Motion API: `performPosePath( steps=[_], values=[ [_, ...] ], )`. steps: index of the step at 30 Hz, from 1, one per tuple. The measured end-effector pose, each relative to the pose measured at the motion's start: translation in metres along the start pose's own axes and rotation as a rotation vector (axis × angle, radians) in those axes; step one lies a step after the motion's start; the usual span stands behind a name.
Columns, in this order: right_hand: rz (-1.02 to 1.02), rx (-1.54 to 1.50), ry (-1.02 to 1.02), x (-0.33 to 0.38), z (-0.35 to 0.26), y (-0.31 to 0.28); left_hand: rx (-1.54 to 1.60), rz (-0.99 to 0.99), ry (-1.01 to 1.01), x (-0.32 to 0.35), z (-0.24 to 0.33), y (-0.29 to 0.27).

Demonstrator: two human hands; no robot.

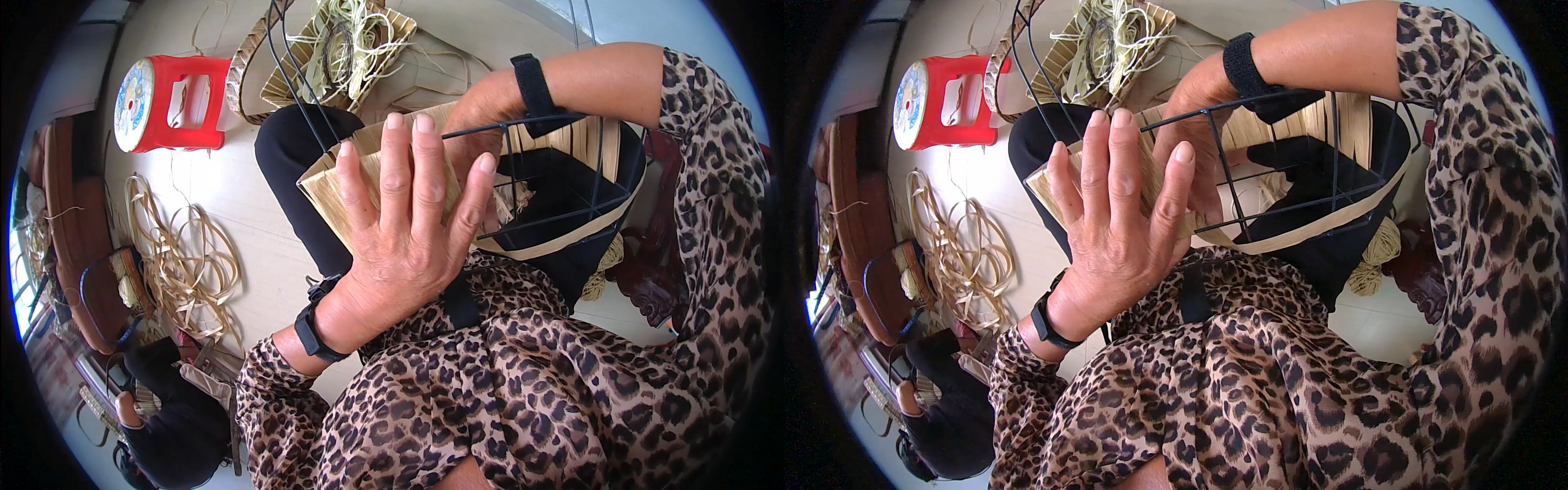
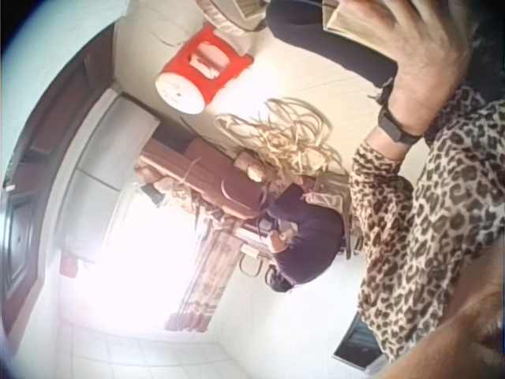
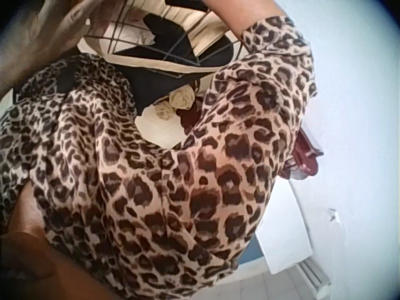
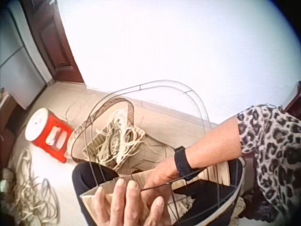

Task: The person weaves strips of bamboo or reed onto a black wire frame, securing the strips by hand and positioning new strips across the frame.

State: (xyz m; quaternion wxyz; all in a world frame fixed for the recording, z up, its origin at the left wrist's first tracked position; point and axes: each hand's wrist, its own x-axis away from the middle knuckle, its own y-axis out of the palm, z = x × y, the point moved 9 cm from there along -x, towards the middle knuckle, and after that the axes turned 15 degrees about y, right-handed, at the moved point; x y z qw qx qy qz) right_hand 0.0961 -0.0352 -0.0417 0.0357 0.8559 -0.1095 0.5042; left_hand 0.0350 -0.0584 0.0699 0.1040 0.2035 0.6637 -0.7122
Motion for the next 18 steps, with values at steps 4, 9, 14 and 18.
performPosePath(
  steps=[4,9,14,18],
  values=[
    [0.015,-0.12,-0.067,-0.007,0.003,-0.004,-0.011,0.005,-0.002,-0.001,0.002,-0.001],
    [0.024,-0.245,-0.105,-0.016,0.008,-0.004,-0.028,0.005,-0.013,0.0,0.005,-0.001],
    [0.066,-0.327,-0.123,-0.018,0.012,-0.007,-0.044,0.003,-0.01,0.004,0.007,0.0],
    [0.14,-0.394,-0.119,-0.012,0.017,-0.015,-0.046,0.022,-0.002,0.001,0.002,0.001]
  ],
)
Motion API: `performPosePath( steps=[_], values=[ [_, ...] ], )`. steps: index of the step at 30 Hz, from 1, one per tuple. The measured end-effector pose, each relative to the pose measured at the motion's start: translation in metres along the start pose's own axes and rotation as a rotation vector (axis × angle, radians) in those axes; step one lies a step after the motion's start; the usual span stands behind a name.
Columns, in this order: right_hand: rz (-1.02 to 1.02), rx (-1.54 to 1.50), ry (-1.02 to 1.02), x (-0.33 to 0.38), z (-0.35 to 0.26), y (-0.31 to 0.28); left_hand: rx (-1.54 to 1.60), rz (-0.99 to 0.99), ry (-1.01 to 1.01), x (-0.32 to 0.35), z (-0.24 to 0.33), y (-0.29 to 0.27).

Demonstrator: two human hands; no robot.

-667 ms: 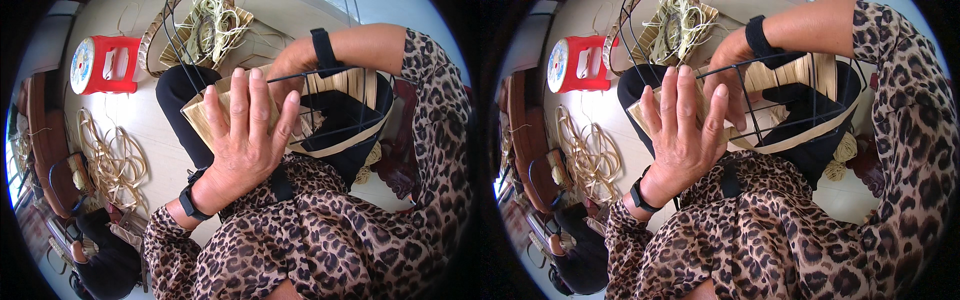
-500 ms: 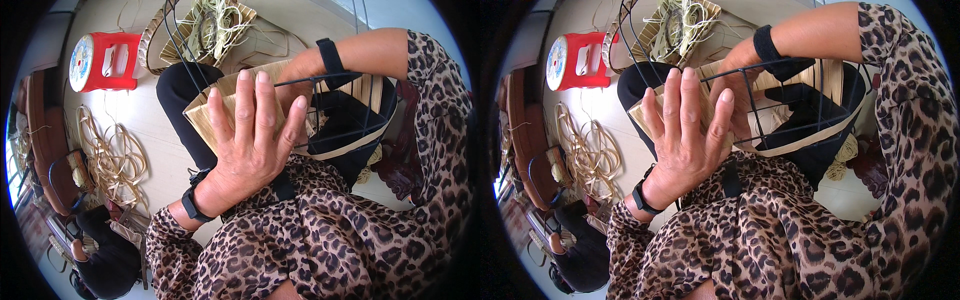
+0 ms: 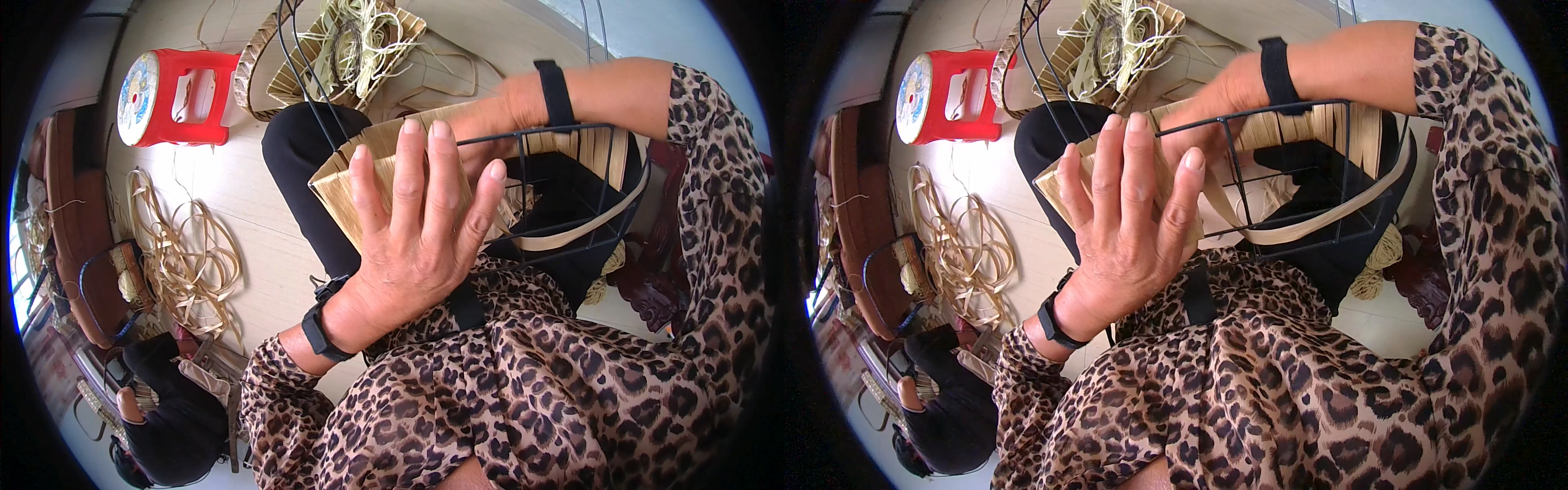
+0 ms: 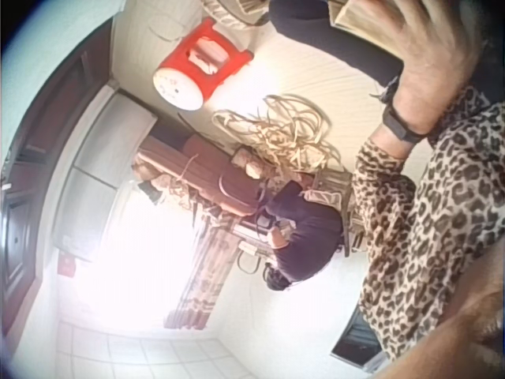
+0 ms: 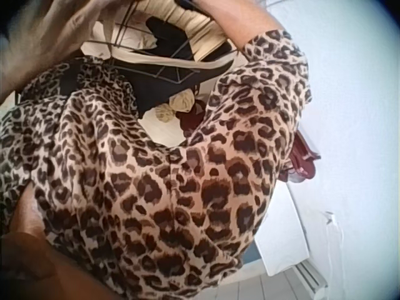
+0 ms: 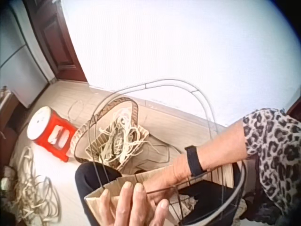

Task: The person weaves strips of bamboo or reed onto a black wire frame, securing the strips by hand and positioning new strips across the frame.

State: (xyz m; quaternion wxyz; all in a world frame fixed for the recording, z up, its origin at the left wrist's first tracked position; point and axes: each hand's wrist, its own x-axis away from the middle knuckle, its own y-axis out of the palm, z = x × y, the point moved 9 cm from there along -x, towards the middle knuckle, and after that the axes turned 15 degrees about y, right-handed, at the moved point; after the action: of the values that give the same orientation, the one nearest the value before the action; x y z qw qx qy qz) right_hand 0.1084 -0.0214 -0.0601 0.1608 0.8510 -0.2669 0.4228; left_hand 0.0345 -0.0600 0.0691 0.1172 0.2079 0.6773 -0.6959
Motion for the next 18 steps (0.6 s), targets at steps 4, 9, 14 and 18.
performPosePath(
  steps=[4,9,14,18],
  values=[
    [0.178,-0.022,0.096,0.009,-0.003,-0.032,0.395,-0.085,-0.016,-0.007,-0.021,-0.013],
    [0.591,0.413,-0.561,0.012,-0.01,-0.099,0.7,0.18,-0.168,-0.008,-0.068,-0.017],
    [0.754,0.215,-0.632,0.083,-0.043,-0.137,1.019,-0.002,-0.602,0.001,-0.104,0.011],
    [1.124,0.193,-0.276,0.136,-0.073,-0.167,1.064,-0.166,-0.655,-0.007,-0.109,0.025]
  ],
)
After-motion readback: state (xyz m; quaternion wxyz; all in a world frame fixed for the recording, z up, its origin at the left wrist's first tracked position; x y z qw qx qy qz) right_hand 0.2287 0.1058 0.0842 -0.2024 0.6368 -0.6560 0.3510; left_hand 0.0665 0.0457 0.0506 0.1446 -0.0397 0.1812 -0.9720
